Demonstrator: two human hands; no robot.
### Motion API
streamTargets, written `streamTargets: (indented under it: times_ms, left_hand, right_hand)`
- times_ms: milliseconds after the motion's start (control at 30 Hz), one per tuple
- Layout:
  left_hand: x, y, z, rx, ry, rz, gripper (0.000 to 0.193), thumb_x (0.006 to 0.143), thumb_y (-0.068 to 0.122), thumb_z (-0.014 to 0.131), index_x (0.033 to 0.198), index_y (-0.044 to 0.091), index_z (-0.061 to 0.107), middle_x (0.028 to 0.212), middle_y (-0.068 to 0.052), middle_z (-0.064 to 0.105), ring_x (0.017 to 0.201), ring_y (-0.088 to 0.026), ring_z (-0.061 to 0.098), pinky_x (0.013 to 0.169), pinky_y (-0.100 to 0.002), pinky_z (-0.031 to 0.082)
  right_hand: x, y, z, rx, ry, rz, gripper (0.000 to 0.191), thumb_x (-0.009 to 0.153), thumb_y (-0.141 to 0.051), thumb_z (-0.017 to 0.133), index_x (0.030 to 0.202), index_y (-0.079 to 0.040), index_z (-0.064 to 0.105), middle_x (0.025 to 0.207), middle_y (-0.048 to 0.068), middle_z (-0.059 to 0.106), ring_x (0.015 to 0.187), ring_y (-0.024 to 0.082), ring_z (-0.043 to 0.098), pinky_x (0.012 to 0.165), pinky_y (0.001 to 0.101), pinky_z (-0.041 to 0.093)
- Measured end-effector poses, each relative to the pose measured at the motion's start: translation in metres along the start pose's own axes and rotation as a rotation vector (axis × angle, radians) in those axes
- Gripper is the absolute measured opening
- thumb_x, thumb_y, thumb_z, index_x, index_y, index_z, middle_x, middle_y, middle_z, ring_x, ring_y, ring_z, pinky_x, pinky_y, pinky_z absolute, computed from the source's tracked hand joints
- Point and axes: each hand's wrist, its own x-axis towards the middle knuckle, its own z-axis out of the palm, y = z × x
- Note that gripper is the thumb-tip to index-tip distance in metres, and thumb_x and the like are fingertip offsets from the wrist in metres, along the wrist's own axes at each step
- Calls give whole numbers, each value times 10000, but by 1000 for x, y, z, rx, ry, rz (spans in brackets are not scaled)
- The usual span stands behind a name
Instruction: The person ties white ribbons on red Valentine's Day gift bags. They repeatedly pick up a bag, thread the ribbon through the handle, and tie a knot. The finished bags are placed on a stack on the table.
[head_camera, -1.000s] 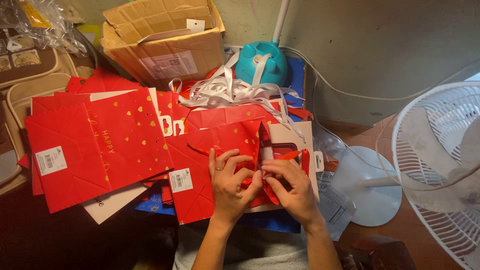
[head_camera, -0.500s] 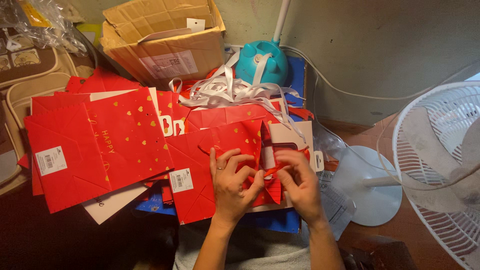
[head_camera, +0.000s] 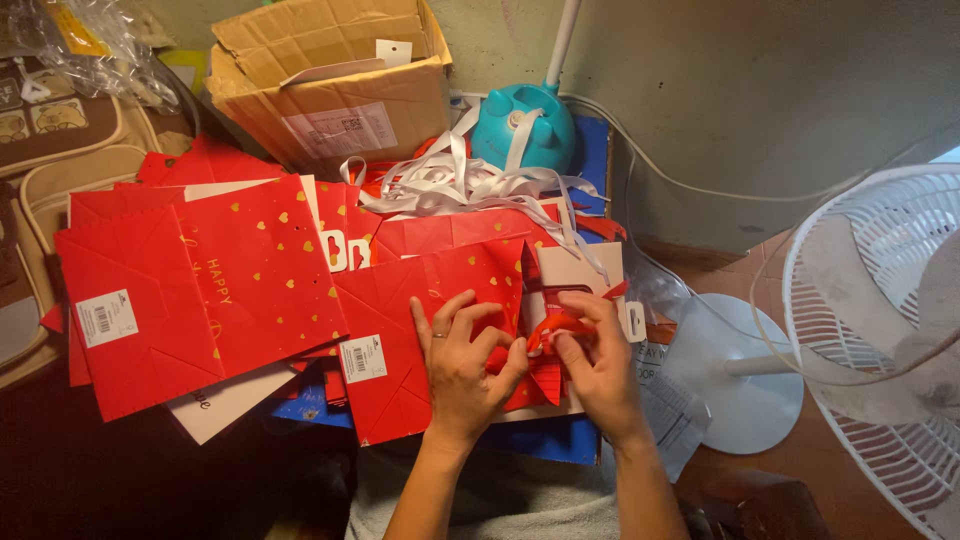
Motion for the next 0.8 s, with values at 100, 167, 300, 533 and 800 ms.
streamTargets:
  times_ms: [100, 167, 300, 533, 800]
  left_hand:
    - [1, 0, 0, 4, 5, 10, 169, 821, 261, 764, 738, 130, 696, 1124, -37, 674, 1291, -294, 538, 1245, -660, 105]
    - [1, 0, -1, 10, 0, 11, 176, 821, 268, 767, 739, 130, 695, 1121, -43, 672, 1286, -295, 540, 1245, -656, 118]
    - [2, 0, -1, 3, -4, 16, 179, 826, 270, 763, 732, 134, 696, 1106, -34, 681, 1281, -290, 547, 1243, -643, 132]
    - [2, 0, -1, -3, -2, 27, 188, 835, 269, 755, 722, 133, 692, 1095, -33, 689, 1269, -288, 554, 1240, -634, 138]
    - [2, -1, -1, -17, -5, 20, 173, 831, 259, 748, 730, 128, 698, 1083, -29, 692, 1266, -282, 559, 1245, -624, 150]
  right_hand:
    - [0, -11, 2, -167, -144, 19, 316, 910, -42, 668, 1226, -36, 650, 1318, 89, 640, 1122, 174, 686, 894, 301, 609]
    - [0, -18, 4, -158, -204, 120, 338, 885, -59, 689, 1222, -62, 671, 1288, 67, 662, 1068, 165, 720, 860, 300, 629]
    - [-1, -20, 6, -182, -183, 174, 480, 844, -103, 730, 1310, -82, 616, 1191, 39, 690, 970, 170, 715, 874, 306, 581]
    - [-6, 8, 7, -379, -182, -27, 192, 929, -132, 709, 1099, -47, 676, 1000, 82, 721, 951, 147, 688, 849, 293, 540]
    - [-2, -1, 5, 278, 22, 69, 481, 927, -110, 672, 1350, -78, 448, 1385, 48, 518, 1066, 130, 615, 909, 279, 552]
